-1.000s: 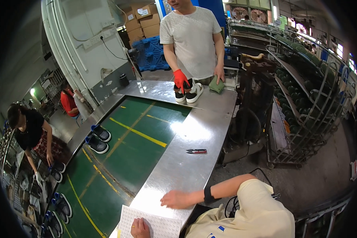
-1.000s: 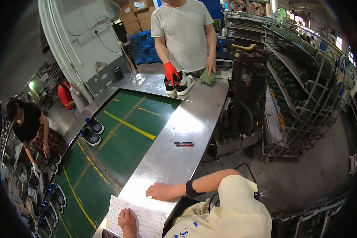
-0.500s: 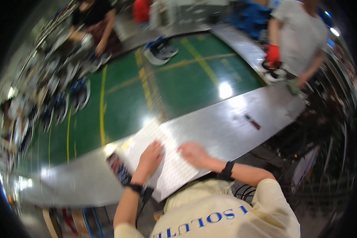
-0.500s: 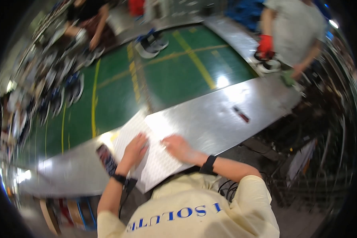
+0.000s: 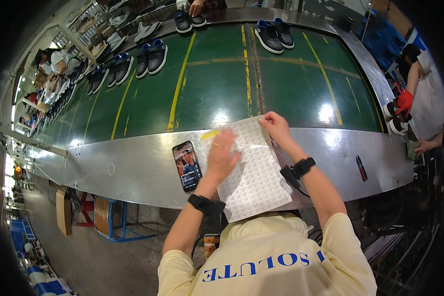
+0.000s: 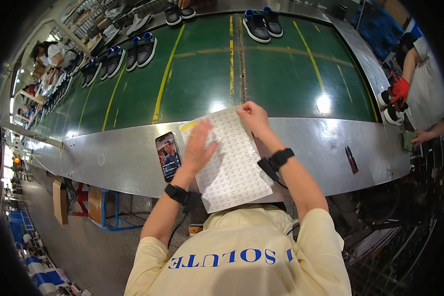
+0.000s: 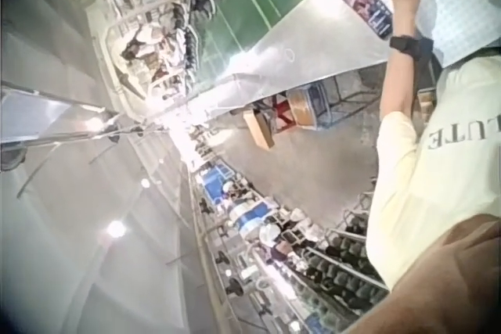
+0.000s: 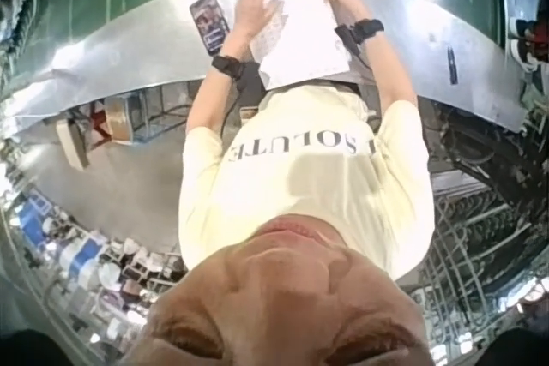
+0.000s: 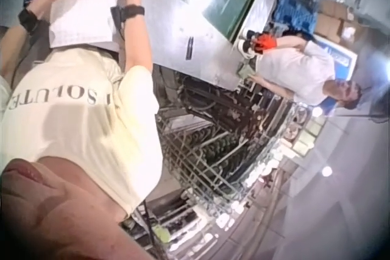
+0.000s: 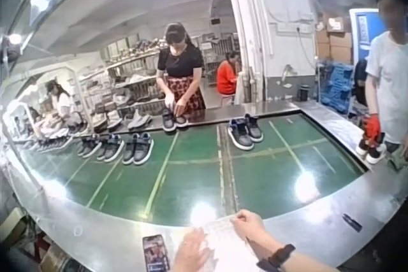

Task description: Assembling and labeling shoes on a factory production line.

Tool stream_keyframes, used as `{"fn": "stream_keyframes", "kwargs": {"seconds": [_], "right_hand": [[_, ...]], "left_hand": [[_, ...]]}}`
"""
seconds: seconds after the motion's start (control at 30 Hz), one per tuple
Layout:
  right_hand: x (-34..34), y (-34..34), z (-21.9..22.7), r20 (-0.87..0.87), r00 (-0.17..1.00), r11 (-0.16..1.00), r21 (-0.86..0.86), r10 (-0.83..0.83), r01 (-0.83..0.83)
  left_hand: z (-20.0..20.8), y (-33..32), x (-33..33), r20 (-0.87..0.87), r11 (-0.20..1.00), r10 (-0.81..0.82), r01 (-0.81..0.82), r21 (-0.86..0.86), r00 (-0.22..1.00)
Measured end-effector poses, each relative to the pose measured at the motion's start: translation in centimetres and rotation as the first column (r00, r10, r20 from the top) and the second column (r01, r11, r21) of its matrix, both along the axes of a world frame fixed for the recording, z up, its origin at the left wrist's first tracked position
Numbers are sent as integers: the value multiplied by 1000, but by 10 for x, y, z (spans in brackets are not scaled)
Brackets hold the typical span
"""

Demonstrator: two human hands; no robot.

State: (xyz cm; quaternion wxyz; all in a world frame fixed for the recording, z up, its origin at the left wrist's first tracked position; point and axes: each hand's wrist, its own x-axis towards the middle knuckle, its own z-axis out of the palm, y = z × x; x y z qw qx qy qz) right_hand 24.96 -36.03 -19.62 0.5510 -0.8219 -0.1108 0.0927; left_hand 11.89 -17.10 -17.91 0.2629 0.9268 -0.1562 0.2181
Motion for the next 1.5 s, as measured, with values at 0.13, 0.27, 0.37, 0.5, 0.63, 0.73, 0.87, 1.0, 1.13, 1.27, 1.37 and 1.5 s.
{"fn": "stream_keyframes", "kwargs": {"seconds": [0.13,0.27,0.37,0.5,0.63,0.73,0.87,1.0,1.13,1.27,1.37,1.5], "right_hand": [[-20,-22,31,-248,953,894,446,171,-45],[-22,-34,42,-280,944,897,440,177,-38],[-25,-36,55,34,997,950,309,-63,50],[-66,-13,110,775,617,979,-201,133,42],[-91,0,114,725,663,978,-197,188,-62],[-95,0,108,730,666,986,-155,152,-55],[-96,-16,102,757,645,984,-171,105,41],[-99,-29,81,799,597,931,-268,71,247],[-101,-4,71,742,670,978,-149,15,144],[-102,-17,78,745,667,976,-142,-3,164],[-102,-26,82,708,707,971,-165,-7,175],[-100,-28,84,698,716,962,-211,25,172]], "left_hand": [[41,31,11,-54,958,285,-281,62,957],[63,42,24,-718,919,-24,-267,-289,696],[84,30,24,-728,818,-184,-307,-486,661],[98,15,10,-721,699,-196,-420,-578,665],[102,0,4,-736,728,-165,-423,-540,656],[95,-9,2,-687,745,-124,-390,-541,716],[93,-31,6,-574,816,-117,-251,-521,811],[98,-52,7,-465,959,49,-173,-226,884],[72,-29,3,-379,910,4,-161,-382,925],[78,-44,15,-379,880,-89,-105,-462,921],[67,-44,25,-338,879,-155,-27,-476,928],[68,-50,27,-355,890,-141,-39,-455,924]]}}
